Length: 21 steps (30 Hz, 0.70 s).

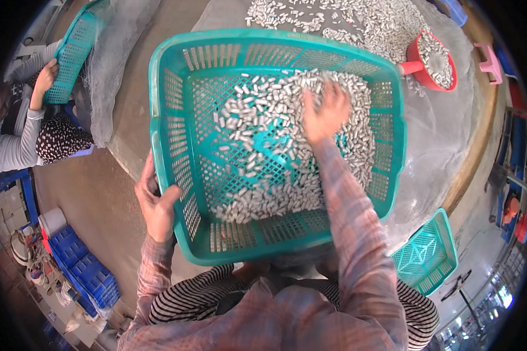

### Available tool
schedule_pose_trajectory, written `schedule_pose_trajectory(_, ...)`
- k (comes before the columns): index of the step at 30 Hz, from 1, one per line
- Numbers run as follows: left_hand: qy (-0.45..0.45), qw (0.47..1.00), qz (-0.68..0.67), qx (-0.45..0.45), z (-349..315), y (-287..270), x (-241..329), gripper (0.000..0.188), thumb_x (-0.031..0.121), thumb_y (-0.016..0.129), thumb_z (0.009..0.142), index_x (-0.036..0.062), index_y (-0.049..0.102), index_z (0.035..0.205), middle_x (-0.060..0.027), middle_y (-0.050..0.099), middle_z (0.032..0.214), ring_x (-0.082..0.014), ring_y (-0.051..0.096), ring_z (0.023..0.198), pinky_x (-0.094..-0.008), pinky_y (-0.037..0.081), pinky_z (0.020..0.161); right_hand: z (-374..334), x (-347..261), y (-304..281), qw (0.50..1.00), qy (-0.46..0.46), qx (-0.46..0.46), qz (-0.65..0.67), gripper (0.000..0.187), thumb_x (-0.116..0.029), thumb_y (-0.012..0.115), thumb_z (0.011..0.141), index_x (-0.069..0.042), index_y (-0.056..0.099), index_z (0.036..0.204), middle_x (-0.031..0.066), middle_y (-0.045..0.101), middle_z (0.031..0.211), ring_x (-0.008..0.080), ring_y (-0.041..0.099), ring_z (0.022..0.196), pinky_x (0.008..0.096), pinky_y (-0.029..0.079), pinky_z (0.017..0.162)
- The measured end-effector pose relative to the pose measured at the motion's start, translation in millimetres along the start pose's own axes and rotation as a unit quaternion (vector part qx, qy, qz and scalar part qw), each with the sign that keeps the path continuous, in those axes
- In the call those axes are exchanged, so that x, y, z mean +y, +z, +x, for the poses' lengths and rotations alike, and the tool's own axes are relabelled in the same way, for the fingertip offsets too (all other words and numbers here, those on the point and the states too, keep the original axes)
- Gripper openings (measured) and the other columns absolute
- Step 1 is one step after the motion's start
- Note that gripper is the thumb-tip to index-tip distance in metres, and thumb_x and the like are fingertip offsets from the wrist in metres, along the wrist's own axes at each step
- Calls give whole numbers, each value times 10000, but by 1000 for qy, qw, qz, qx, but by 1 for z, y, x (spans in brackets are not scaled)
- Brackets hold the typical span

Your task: The person repeatedly scoops white pellets from a large pile into a green basket, sifts them by hand, and transfers them into a blue bin. The person also picks up a few stray pellets from the floor and returns them to the pile.

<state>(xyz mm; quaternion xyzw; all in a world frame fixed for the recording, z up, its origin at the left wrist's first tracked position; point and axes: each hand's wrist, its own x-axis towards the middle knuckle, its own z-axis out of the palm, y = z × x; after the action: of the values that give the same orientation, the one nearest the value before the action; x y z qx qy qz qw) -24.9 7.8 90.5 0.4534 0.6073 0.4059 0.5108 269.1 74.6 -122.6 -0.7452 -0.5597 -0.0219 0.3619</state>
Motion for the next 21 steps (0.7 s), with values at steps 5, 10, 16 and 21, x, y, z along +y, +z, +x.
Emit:
schedule_pose_trajectory(5,-36,997,62,-1,18,21,-3,702,-81,529,651,-75,426,1345,-116,576,1188,-170,576,1020,-290,446,909,12,-86,-10,979,-121,-112,119,469,-314,603,765,-64,590,1162,177,554,1180,362,448,1173,533,296,1039)
schedule_pose_trajectory(10,-64,987,134,58,37,-1,-36,620,-67,562,716,-38,465,1328,-156,543,1256,-259,553,1055,-330,457,887,-97,-57,-39,847,-356,-328,222,486,-338,527,878,-183,485,1336,158,338,1464,353,215,1402,540,146,1149)
schedule_pose_trajectory(16,159,891,423,-40,75,-41,-81,578,422,593,895,-31,538,1250,-236,529,1269,-369,571,1053,-433,465,912,-67,91,-138,921,-149,-342,110,645,-528,577,824,-319,403,1409,157,204,1533,382,41,1435,665,19,1097)
schedule_pose_trajectory(21,284,847,449,-7,79,-40,-77,559,409,601,895,-16,537,1251,-229,537,1250,-366,577,1036,-436,468,901,-65,-23,-65,981,35,-161,108,767,-648,539,775,-289,372,1432,177,143,1547,399,-9,1432,689,-63,1072)
